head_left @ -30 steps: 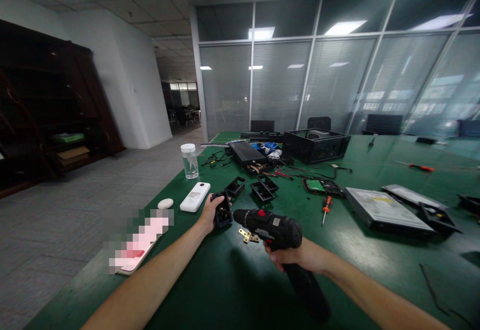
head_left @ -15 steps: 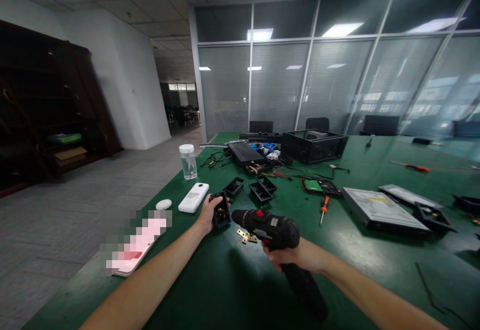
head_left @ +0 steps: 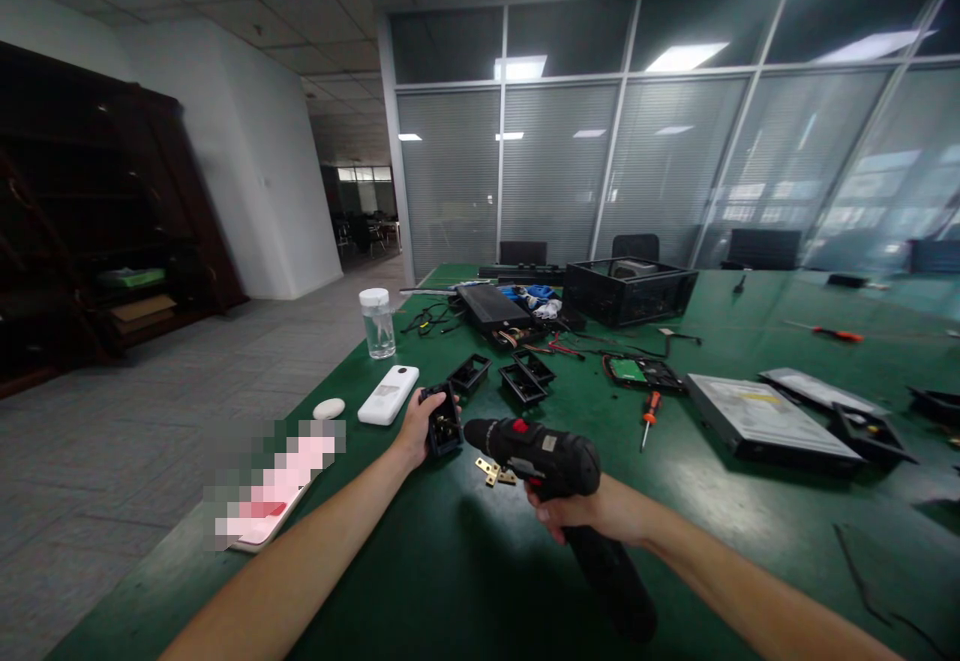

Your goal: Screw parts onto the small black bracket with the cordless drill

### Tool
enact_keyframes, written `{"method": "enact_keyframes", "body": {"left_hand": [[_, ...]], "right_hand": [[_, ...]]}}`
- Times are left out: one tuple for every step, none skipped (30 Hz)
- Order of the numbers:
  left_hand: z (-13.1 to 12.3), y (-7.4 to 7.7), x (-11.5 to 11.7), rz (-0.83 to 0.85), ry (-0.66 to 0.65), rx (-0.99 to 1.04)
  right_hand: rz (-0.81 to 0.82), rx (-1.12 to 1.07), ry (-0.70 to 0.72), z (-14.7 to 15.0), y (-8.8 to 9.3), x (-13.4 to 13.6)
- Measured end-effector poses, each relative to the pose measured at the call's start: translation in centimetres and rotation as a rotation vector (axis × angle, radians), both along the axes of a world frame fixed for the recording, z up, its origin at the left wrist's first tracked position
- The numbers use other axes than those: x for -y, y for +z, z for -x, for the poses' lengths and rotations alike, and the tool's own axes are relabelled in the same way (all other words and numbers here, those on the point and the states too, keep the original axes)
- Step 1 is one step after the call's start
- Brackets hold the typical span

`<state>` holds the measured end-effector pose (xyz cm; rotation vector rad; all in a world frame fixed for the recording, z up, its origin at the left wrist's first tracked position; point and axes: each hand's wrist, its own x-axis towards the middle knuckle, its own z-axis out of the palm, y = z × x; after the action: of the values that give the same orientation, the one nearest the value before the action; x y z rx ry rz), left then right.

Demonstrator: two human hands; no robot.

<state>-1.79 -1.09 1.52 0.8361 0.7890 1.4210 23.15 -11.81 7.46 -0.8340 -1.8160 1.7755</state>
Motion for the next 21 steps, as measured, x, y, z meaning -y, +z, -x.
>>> {"method": "enact_keyframes", "body": {"left_hand": [[0.0, 0.0, 0.0, 0.000, 0.002, 0.002], [0.0, 0.0, 0.0, 0.002, 0.003, 0.005], [0.0, 0.0, 0.0, 0.006, 0.004, 0.009], [0.0, 0.1, 0.0, 0.011, 0.004, 0.013], [0.1, 0.1, 0.0, 0.014, 0.003, 0.016], [0.1, 0.0, 0.0, 0.013, 0.001, 0.018], [0.1, 0.0, 0.0, 0.010, -0.001, 0.019], [0.1, 0.0, 0.0, 0.005, -0.002, 0.017], [0.1, -0.1, 0.0, -0.001, -0.003, 0.013], [0.1, -0.1, -0.1, -0.006, -0.004, 0.008], [0.1, -0.2, -0.1, -0.011, -0.003, 0.001], [0.1, -0.2, -0.1, -0.015, -0.001, -0.007], [0.1, -0.3, -0.2, -0.017, 0.005, -0.016], [0.1, -0.3, -0.2, -0.020, 0.014, -0.025], [0.1, -0.4, -0.3, -0.019, 0.026, -0.034], [0.1, -0.5, -0.3, -0.016, 0.039, -0.042], [0.2, -0.5, -0.4, -0.010, 0.051, -0.049], [0.2, -0.6, -0.4, -0.005, 0.061, -0.055], [0.3, -0.7, -0.5, -0.001, 0.068, -0.058], [0.3, -0.8, -0.6, 0.003, 0.073, -0.059], [0.4, -1.0, -0.6, 0.006, 0.078, -0.060]], "right_hand": [[0.003, -0.004, -0.002, 0.0, 0.0, 0.0], [0.006, -0.007, -0.002, 0.0, 0.0, 0.0], [0.010, -0.010, 0.000, 0.0, 0.0, 0.0], [0.011, -0.012, 0.003, 0.0, -0.1, 0.0], [0.010, -0.013, 0.007, 0.0, -0.1, 0.0], [0.009, -0.015, 0.011, 0.0, -0.1, 0.0], [0.009, -0.016, 0.015, 0.0, -0.2, -0.1], [0.009, -0.018, 0.017, -0.1, -0.2, -0.1], [0.010, -0.022, 0.018, -0.1, -0.3, -0.1], [0.010, -0.025, 0.020, -0.1, -0.3, -0.2], [0.012, -0.029, 0.020, -0.2, -0.4, -0.2], [0.015, -0.032, 0.021, -0.2, -0.4, -0.2], [0.017, -0.033, 0.022, -0.2, -0.3, -0.2], [0.021, -0.035, 0.020, -0.1, -0.2, -0.2], [0.024, -0.034, 0.017, -0.1, -0.2, -0.1], [0.027, -0.033, 0.010, -0.1, -0.1, -0.1], [0.028, -0.032, 0.005, 0.0, 0.0, 0.0], [0.027, -0.031, 0.000, 0.0, 0.1, 0.0], [0.025, -0.029, -0.005, 0.1, 0.1, 0.0], [0.025, -0.027, -0.007, 0.1, 0.2, 0.0], [0.023, -0.025, -0.007, 0.1, 0.1, 0.0]]}}
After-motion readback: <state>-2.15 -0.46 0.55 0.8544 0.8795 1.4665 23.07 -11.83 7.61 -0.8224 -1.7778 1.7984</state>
